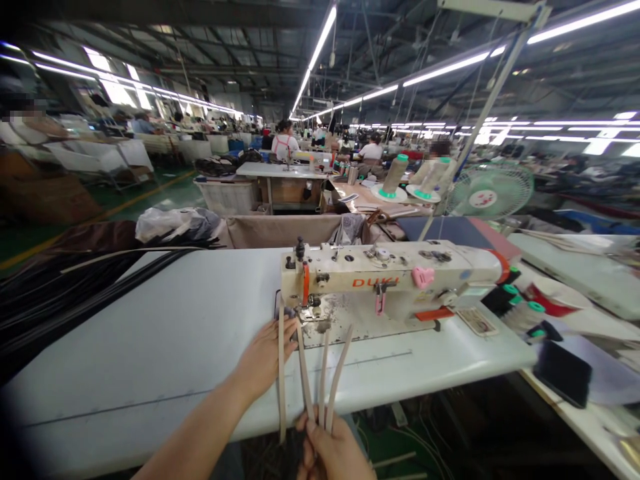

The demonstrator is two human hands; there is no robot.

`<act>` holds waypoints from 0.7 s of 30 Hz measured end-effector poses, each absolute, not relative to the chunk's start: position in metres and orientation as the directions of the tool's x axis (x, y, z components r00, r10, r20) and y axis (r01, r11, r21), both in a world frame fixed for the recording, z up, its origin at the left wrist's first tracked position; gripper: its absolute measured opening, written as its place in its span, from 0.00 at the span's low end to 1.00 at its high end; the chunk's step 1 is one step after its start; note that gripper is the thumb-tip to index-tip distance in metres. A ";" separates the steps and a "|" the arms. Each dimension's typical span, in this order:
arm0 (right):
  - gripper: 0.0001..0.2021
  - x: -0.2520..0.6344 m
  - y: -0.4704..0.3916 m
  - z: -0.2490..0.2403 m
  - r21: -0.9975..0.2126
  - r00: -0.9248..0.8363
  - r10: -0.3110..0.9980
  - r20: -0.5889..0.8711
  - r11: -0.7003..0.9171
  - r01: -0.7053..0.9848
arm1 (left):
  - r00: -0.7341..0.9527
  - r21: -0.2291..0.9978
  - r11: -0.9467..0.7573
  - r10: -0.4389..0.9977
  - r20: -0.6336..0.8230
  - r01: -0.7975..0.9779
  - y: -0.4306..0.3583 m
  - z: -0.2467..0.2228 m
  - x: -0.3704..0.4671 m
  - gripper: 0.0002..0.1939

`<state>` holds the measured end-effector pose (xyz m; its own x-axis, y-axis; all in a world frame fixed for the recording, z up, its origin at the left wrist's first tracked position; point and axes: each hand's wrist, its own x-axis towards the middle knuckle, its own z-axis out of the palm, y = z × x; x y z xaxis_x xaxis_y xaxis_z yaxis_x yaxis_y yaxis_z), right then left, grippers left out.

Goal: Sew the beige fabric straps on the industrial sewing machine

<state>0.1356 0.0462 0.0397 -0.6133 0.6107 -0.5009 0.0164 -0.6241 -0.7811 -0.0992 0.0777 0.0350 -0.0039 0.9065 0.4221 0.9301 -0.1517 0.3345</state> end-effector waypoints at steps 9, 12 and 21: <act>0.35 0.152 0.050 0.040 -0.847 -0.506 0.705 -0.497 -0.522 0.105 | 0.003 0.319 -0.156 0.902 0.432 0.935 0.078 0.031 -0.100 0.23; 0.36 0.152 0.051 0.050 -0.844 -0.449 0.747 -0.490 -0.535 0.033 | 0.005 0.305 -0.145 0.908 0.419 0.941 0.079 0.032 -0.101 0.23; 0.34 0.145 0.049 0.072 -0.852 -0.447 0.759 -0.473 -0.523 0.013 | 0.013 0.293 -0.142 0.915 0.402 0.946 0.078 0.036 -0.100 0.23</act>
<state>0.1447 0.0486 0.0718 -0.4473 0.7593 -0.4727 0.0131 -0.5229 -0.8523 -0.1000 0.0783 0.0357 0.0128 0.9154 0.4024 0.9455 -0.1420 0.2930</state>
